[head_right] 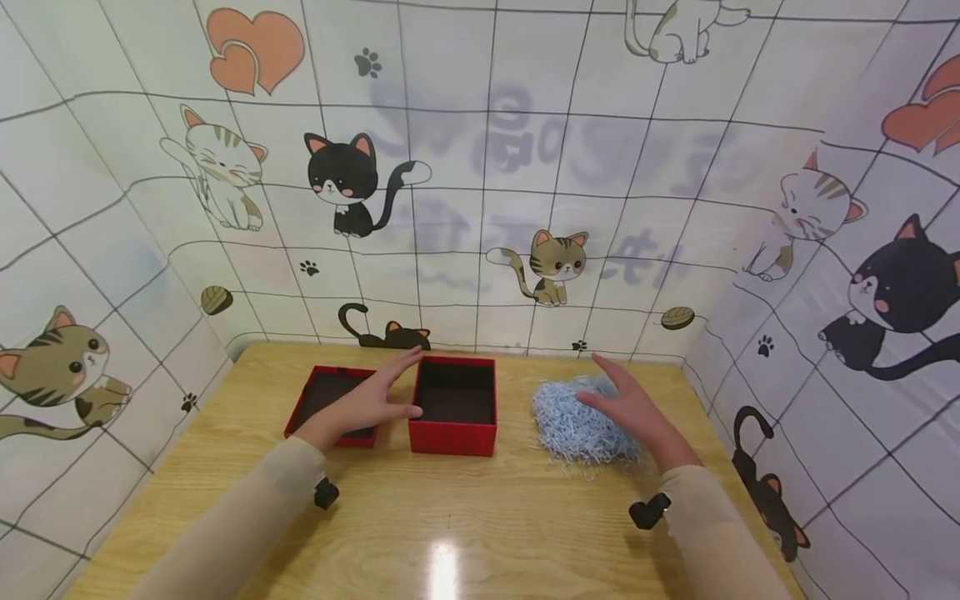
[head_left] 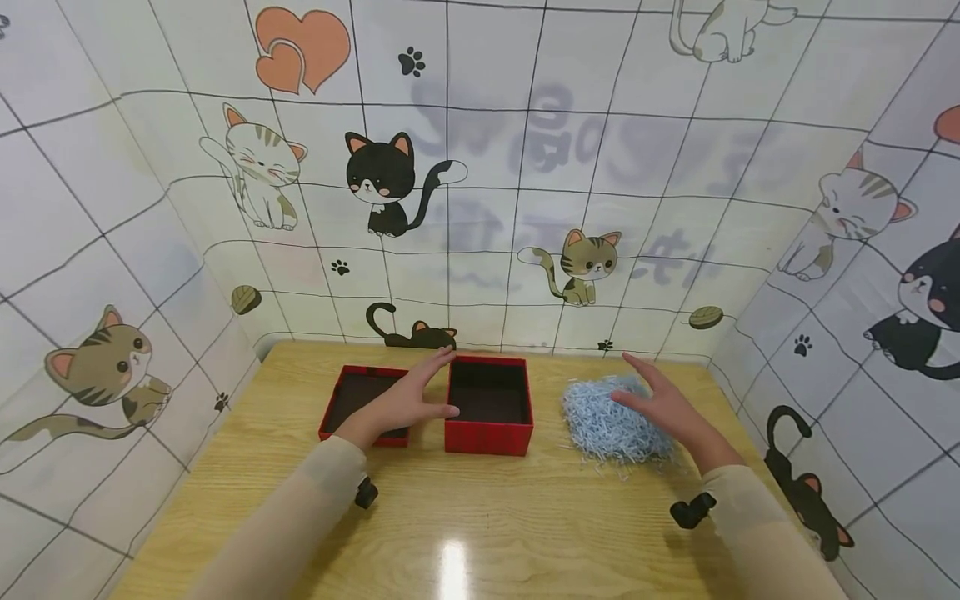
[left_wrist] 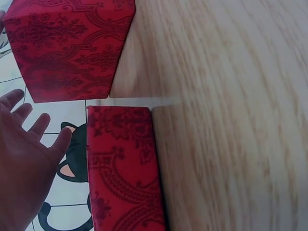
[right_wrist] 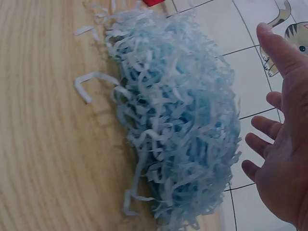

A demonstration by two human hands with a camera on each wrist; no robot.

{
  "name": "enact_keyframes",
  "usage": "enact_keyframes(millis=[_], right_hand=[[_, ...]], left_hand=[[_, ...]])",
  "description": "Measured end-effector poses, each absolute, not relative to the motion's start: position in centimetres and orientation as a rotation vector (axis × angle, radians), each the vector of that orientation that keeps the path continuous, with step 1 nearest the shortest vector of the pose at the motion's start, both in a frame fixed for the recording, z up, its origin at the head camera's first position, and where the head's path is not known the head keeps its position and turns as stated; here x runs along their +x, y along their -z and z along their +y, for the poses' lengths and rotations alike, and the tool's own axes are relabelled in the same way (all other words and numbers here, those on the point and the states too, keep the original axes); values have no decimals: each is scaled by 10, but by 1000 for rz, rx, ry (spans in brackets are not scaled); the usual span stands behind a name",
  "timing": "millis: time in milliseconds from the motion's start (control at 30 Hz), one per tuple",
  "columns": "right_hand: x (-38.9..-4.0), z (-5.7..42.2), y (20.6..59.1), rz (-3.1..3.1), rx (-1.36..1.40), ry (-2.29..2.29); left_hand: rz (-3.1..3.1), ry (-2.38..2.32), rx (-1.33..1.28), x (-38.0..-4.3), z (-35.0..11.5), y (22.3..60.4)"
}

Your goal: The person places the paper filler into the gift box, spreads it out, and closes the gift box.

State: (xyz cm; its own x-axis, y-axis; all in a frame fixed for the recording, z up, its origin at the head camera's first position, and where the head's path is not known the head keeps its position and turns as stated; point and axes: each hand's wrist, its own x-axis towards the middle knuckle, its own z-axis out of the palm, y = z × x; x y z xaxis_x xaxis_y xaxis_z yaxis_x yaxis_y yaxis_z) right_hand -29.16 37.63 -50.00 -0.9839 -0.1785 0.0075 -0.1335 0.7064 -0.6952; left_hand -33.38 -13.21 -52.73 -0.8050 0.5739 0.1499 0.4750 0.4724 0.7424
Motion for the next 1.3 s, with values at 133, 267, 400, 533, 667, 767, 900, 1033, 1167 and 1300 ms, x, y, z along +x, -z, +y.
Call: enact_keyframes(millis=[133,267,400,533,667,767,900,1033,1167,1300], right_hand=[[-291,377,512,2850,-288,1105],[-291,378,525,2836,-296,1114],[-291,378,537,2804,-268,1121],[-293,381,549,2802,-269,1100],[-296,384,561,2830,-296,1078],[-298,385,567,2843,-307,1082],[-299,386,568,2850,-309,1078],[-299,386,569,2847,-287,1074],[-299,386,570,2842,-260,1084],[-298,386,571,2841,-240,1096]], left_hand=[[2580,-1223,908,-333,-130,530],[2589,-1200,906,-333,-130,530],[2592,-1182,927,-334,-131,530],[2593,-1158,950,-335,-131,531],[2597,-1138,948,-336,-132,532],[2594,-1137,940,-336,-132,533],[2589,-1143,930,-336,-132,531],[2593,-1138,919,-336,-133,530],[2599,-1134,913,-335,-133,530],[2596,-1144,906,-336,-133,531]])
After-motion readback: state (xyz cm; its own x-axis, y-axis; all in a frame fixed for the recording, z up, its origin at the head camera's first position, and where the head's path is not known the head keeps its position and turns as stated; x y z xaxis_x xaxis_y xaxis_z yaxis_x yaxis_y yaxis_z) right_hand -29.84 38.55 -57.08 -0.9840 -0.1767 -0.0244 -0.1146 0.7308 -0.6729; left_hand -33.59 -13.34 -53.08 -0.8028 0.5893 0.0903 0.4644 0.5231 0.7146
